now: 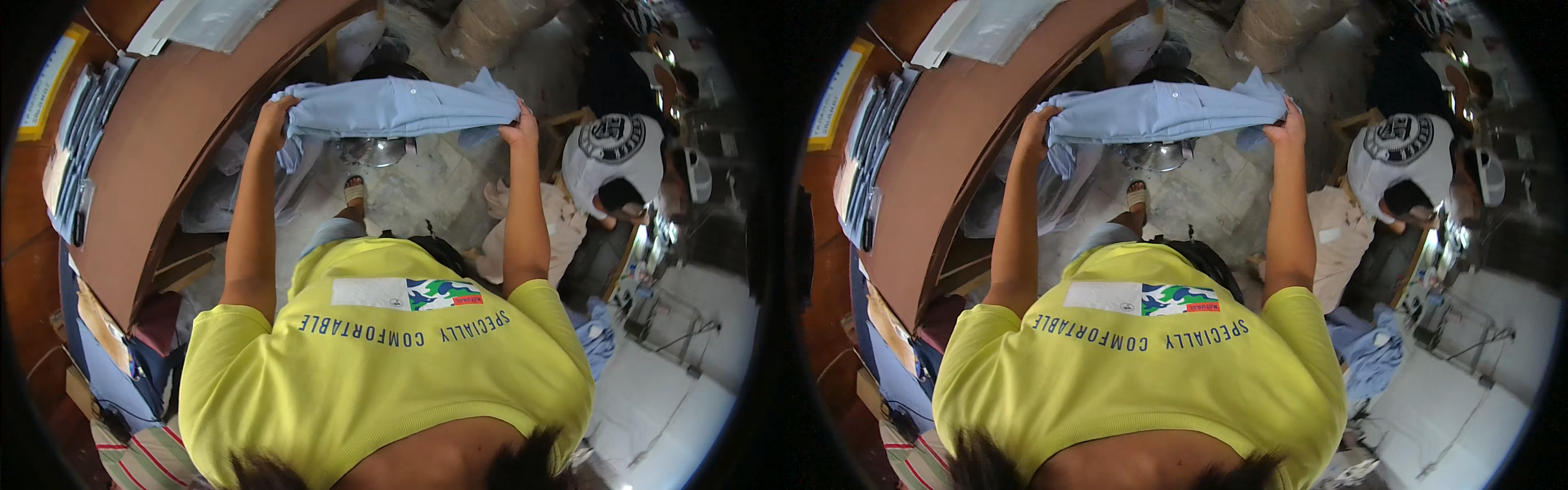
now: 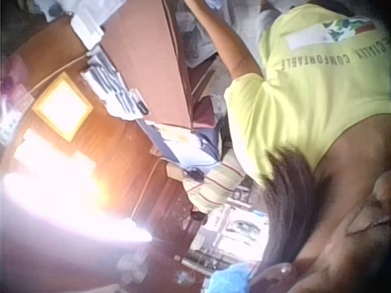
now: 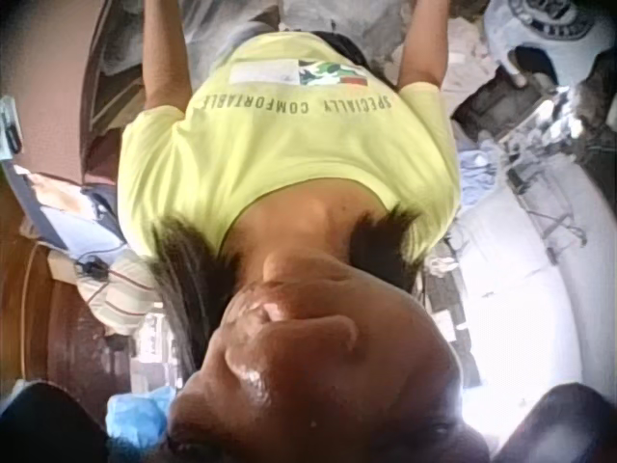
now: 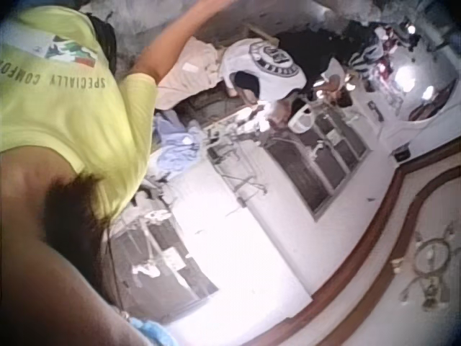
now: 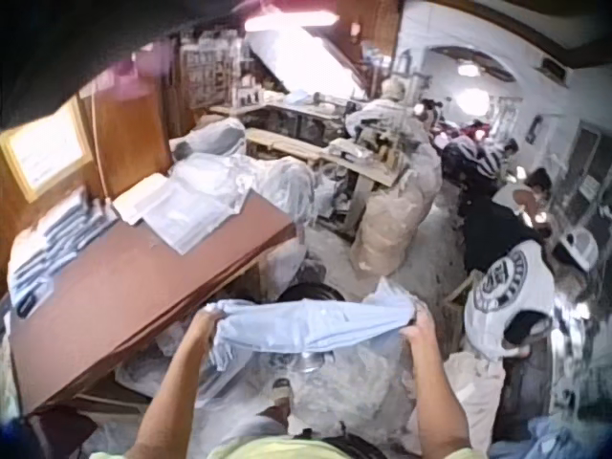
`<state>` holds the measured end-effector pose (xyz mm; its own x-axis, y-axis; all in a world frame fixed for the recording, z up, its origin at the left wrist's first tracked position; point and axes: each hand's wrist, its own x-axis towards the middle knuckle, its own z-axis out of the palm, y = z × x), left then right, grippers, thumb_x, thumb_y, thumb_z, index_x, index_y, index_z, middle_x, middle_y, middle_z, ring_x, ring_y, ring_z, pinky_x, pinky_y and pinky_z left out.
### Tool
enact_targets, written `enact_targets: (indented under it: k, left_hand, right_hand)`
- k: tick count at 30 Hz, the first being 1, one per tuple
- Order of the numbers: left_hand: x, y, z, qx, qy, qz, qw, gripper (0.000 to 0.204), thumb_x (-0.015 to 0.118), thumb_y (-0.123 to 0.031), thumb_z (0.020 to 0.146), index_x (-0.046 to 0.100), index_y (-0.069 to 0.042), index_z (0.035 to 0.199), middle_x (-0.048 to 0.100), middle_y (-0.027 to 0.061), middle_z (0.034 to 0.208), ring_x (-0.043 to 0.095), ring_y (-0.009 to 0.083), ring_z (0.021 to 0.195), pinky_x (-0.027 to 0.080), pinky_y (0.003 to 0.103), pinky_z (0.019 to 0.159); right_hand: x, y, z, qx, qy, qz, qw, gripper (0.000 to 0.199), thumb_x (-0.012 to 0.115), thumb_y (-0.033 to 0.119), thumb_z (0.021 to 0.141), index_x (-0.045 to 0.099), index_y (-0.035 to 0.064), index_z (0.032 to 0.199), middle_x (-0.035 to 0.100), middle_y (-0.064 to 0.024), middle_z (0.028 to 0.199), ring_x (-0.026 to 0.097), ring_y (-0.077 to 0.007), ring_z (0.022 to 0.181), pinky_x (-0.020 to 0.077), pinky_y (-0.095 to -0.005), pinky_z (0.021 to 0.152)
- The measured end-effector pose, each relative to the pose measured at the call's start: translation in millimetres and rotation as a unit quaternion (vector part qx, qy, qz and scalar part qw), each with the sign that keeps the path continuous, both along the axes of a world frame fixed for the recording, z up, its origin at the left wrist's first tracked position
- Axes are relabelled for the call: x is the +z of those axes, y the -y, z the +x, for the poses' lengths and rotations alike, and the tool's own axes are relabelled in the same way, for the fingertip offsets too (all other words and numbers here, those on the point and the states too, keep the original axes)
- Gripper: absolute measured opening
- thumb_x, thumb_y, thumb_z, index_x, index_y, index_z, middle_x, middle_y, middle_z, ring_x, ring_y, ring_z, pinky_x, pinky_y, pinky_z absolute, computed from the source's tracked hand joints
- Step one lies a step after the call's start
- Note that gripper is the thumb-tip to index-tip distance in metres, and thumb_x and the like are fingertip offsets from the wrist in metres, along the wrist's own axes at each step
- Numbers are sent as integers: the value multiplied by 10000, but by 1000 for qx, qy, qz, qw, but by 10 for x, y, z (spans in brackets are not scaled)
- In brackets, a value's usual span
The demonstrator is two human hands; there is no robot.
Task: The person picks up a light-blue shirt from a pile, spreads it out on a table, uses a cardboard guide to fold the shirt around it, and places the folded shirt into a plastic bag.
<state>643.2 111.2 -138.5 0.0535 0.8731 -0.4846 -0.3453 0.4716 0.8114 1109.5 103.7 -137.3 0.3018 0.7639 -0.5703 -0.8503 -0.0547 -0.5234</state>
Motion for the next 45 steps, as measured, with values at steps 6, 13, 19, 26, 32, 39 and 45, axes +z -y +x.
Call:
enact_targets:
  k: [6, 13, 19, 26, 32, 39, 45]
  left_hand:
    - [-56, 153, -31, 50, -110, -10, 993, 385, 525, -250, 800, 540, -17, 1106, 578, 104, 1032, 557, 214, 923, 448, 370, 810]
    - [154, 215, 852, 114, -198, -54, 972, 329, 671, -211, 634, 584, 40, 827, 576, 88, 847, 487, 120, 734, 399, 280, 582]
    - [162, 343, 1283, 285, -203, -173, 921, 329, 665, -241, 614, 599, 16, 809, 553, 121, 767, 521, 206, 674, 399, 324, 549]
    - [323, 434, 1756, 335, -175, -149, 914, 210, 651, -196, 624, 626, -30, 750, 556, 53, 733, 484, 146, 717, 383, 293, 611]
    - [613, 518, 2033, 370, -97, -63, 922, 265, 630, -161, 646, 628, -18, 869, 587, 51, 838, 527, 147, 757, 411, 263, 669]
    - [539, 608, 2075, 396, -89, -81, 910, 256, 629, -161, 646, 626, -9, 851, 574, 69, 838, 524, 167, 770, 403, 271, 666]
    - [646, 939, 2189, 429, -64, -64, 899, 210, 615, -154, 675, 603, -25, 840, 569, 44, 798, 536, 136, 728, 421, 273, 625]
  right_hand:
    - [-328, -634, 373, 220, 655, 318, 649, 559, 622, 148, 713, 444, -67, 1196, 481, -191, 1206, 450, -296, 1123, 332, -408, 971]
    - [-524, -1557, 1032, 271, 652, 482, 519, 546, 639, 238, 767, 466, -84, 1173, 501, -259, 1165, 493, -354, 1079, 373, -444, 923]
    - [-562, -2392, 447, 334, 624, 353, 612, 512, 621, 213, 772, 472, -81, 1164, 507, -243, 1155, 496, -338, 1066, 377, -432, 918]
    - [-612, -2737, 284, 392, 533, 296, 688, 473, 599, 184, 777, 479, -77, 1152, 514, -224, 1142, 500, -320, 1051, 383, -418, 911]
    - [-550, -2991, 332, 433, 421, 220, 766, 440, 581, 160, 781, 485, -74, 1142, 521, -208, 1132, 503, -305, 1037, 387, -406, 906]
    - [-589, -3198, 440, 458, 285, 152, 828, 404, 560, 131, 786, 492, -70, 1130, 528, -189, 1120, 506, -287, 1022, 393, -392, 899]
    - [-560, -3206, 365, 470, 208, 115, 850, 375, 542, 106, 790, 498, -66, 1120, 534, -173, 1109, 509, -272, 1008, 397, -380, 894]
